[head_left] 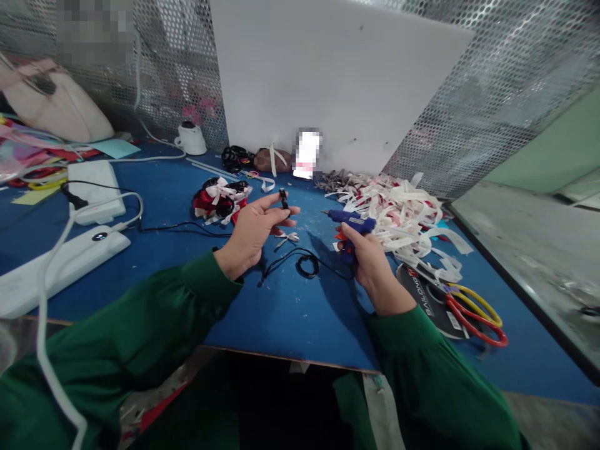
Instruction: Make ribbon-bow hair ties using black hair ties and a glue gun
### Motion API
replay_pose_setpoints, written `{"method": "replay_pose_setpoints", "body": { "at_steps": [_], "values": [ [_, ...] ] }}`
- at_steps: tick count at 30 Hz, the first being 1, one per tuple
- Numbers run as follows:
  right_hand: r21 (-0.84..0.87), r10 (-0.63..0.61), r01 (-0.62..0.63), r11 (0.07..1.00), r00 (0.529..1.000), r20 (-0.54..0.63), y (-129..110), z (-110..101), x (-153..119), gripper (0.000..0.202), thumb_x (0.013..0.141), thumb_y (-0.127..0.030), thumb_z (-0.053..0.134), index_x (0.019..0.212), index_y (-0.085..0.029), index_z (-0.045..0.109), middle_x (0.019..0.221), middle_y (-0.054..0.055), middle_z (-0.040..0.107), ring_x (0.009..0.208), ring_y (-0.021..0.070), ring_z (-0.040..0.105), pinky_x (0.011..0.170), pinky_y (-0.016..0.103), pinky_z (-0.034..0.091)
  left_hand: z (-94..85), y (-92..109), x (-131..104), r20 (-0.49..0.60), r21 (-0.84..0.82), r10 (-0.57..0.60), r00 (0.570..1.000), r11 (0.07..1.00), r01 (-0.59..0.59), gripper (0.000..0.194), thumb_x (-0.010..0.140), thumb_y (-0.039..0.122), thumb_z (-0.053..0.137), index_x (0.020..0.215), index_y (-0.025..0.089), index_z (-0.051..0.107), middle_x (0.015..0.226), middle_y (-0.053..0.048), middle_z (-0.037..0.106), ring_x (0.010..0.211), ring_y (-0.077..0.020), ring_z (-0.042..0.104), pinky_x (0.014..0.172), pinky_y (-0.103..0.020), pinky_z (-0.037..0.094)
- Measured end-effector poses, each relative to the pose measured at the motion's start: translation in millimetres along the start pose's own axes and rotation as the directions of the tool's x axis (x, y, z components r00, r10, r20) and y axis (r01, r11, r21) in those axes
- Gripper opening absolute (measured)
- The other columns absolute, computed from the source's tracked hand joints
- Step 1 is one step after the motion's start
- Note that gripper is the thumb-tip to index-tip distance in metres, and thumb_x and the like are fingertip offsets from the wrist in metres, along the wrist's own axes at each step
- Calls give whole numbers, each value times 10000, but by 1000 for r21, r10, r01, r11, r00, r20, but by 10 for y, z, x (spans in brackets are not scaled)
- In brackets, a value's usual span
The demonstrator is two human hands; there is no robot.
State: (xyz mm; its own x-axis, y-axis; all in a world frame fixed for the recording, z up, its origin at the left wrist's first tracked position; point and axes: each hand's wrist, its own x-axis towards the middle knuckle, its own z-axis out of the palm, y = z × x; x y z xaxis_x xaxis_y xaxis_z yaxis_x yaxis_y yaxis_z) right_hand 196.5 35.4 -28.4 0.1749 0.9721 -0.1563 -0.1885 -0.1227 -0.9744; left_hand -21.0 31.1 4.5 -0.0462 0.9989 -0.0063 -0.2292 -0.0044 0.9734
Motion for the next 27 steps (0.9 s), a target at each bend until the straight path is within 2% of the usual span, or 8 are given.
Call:
{"method": "replay_pose_setpoints", "body": {
  "at_steps": [11,12,14,16,17,20,23,27],
  "values": [
    [-489,-72,49,871,997,-27,64,-133,179,250,718,-357,793,840,-177,670,638,36,667,638,207,644,564,279,446,-17,11,56,-50,-42,-67,997,997,65,324,807,152,703,1130,170,711,1043,-80,782,716,-114,686,546,-198,439],
    [-609,-141,93,787,990,-30,48,-149,156,233,733,-345,789,852,-178,678,662,49,675,694,229,658,599,291,442,-14,16,57,-53,-49,-67,996,997,64,326,807,148,702,1132,169,709,1037,-80,782,713,-113,685,547,-199,437],
    [-847,-323,197,493,946,31,22,-161,94,213,808,-356,738,914,-175,701,760,84,704,797,263,670,658,316,429,-9,20,59,-62,-67,-66,996,996,61,321,806,142,703,1126,164,708,1027,-83,782,708,-114,684,546,-202,433],
    [-934,-469,294,203,866,170,12,-131,37,229,894,-376,647,991,-181,717,888,105,723,845,267,671,688,329,421,-3,16,62,-68,-86,-63,996,995,56,308,808,134,697,1116,154,706,1024,-89,782,704,-113,684,545,-203,429],
    [-926,-505,350,143,830,236,15,-98,20,230,921,-369,613,1013,-189,723,939,104,724,852,258,670,695,329,421,1,12,64,-71,-93,-61,996,994,54,305,811,129,691,1115,150,703,1021,-92,781,700,-112,683,545,-203,427],
    [-844,-485,519,137,778,400,39,79,33,185,936,-302,582,983,-213,737,976,73,715,856,216,668,714,304,435,9,-5,69,-75,-98,-68,995,993,60,299,822,131,676,1119,145,701,1011,-96,781,691,-113,683,543,-204,426],
    [-812,-312,561,162,810,497,65,313,120,129,903,-243,617,934,-219,740,964,55,722,871,194,664,730,278,440,9,-25,73,-74,-93,-83,994,993,76,288,826,145,669,1111,153,711,1005,-95,780,698,-124,689,539,-212,430],
    [-813,-210,567,131,817,536,114,551,234,49,836,-235,706,862,-216,743,892,42,745,762,179,653,651,265,397,0,-49,85,-64,-78,-94,994,993,89,290,833,133,652,1116,146,710,992,-96,779,693,-119,688,528,-204,423]
  ]
}}
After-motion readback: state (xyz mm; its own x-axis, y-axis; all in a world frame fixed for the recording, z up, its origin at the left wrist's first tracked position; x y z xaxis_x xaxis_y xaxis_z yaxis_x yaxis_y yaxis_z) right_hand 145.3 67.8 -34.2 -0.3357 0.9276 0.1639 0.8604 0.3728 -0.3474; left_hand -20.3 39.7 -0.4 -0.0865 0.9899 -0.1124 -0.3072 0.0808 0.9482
